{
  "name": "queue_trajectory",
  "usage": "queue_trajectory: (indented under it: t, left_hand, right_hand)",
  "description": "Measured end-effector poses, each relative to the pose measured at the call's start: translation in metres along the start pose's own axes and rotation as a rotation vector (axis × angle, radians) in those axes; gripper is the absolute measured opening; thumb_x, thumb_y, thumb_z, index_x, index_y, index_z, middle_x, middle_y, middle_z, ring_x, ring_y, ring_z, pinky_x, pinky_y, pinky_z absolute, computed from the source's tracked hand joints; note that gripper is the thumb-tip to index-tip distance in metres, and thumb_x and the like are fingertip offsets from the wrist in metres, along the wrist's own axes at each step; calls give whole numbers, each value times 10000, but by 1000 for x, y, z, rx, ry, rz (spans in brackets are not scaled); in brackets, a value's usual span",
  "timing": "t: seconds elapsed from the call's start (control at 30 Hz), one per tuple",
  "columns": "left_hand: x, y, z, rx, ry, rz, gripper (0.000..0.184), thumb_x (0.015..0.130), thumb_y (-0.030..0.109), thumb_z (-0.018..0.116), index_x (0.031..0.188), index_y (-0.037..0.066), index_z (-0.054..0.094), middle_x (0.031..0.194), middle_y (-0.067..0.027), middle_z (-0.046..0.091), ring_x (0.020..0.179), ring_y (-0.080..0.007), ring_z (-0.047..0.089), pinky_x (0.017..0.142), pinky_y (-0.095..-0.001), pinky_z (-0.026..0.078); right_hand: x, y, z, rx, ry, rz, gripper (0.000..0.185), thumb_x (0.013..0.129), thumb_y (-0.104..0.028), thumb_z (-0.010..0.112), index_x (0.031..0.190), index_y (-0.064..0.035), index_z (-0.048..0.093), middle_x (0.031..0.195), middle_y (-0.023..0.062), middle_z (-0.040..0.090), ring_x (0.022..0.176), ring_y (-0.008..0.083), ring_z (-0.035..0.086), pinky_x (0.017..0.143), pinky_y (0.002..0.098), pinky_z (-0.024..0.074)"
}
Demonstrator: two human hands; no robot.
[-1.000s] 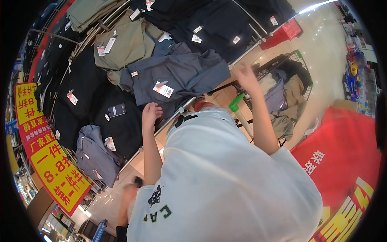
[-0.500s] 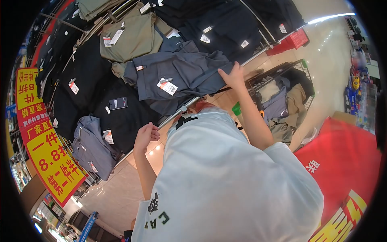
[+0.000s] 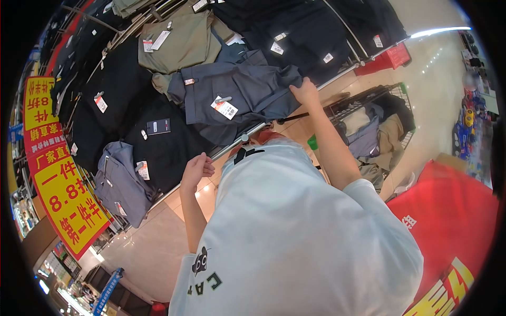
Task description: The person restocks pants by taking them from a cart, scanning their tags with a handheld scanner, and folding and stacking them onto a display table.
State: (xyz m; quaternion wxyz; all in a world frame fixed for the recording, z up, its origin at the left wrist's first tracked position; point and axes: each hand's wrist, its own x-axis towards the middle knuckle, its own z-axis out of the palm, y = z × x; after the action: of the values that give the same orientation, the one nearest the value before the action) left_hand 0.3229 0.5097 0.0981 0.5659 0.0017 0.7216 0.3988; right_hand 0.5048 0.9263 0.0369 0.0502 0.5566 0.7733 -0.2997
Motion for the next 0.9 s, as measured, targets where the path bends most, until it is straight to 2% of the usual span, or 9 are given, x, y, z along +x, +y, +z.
queue_trajectory:
  t: [0.07,0.27,0.37,0.6,0.7,0.77,0.8,0.87,0.9]
  left_hand:
    - [-3,-2,-7,-3,36,8,452,1039,416,443,946,17,635,749,-76,655,664,-156,655,623,-273,546]
    - [-6,-10,-12,-36,53,-6,445,1041,410,438,946,22,633,744,-77,655,657,-154,653,618,-270,548]
    - [-5,-11,-8,-38,57,-36,417,1043,383,438,938,26,627,740,-71,651,659,-148,638,634,-278,533]
    - [-4,-1,-3,-41,59,-10,399,1042,368,440,947,29,627,745,-64,647,671,-145,633,649,-277,535]
    - [0,23,6,-45,77,108,361,1033,352,489,1000,22,630,764,-49,643,676,-129,634,647,-263,536]
    - [7,53,30,21,108,402,299,1017,290,540,1098,13,617,857,-52,645,744,-109,621,687,-250,518]
    - [18,64,43,-61,34,453,309,990,217,593,1223,16,564,968,-61,636,830,-103,605,728,-241,501]
    - [29,92,82,83,14,657,596,895,144,716,1393,18,412,1187,-134,592,1016,-172,599,851,-289,498]
    - [40,104,99,169,-4,713,837,816,209,797,1474,26,313,1350,-234,497,1175,-252,562,954,-365,473]
  right_hand:
    - [-6,-4,4,-24,140,-46,599,799,-360,724,1224,21,543,1217,300,559,1118,453,584,942,467,489]
    - [-10,-12,13,146,193,-170,546,795,-310,683,1226,4,564,1214,308,565,1122,458,574,961,471,473]
    - [-13,-15,8,321,48,-176,568,802,-320,650,1239,33,560,1219,326,580,1155,443,570,981,446,459]
    - [-28,-30,6,585,121,-74,685,814,-338,609,1329,96,488,1230,335,590,1210,390,570,1008,394,438]
    - [-33,-40,7,589,166,-75,677,817,-325,605,1333,96,487,1225,329,596,1194,408,574,1007,394,437]
    - [-26,-37,25,461,398,-218,541,822,-279,601,1217,87,557,1091,321,643,1060,441,622,920,415,478]
    - [-30,-46,21,463,396,-225,541,822,-279,601,1217,87,557,1091,321,643,1060,441,622,920,415,478]
    - [-50,-73,5,560,310,-262,378,824,-231,598,1055,68,585,919,307,653,908,466,638,806,449,497]
    - [-53,-81,7,604,324,-299,293,823,-204,598,960,53,567,825,302,630,829,467,633,736,464,491]
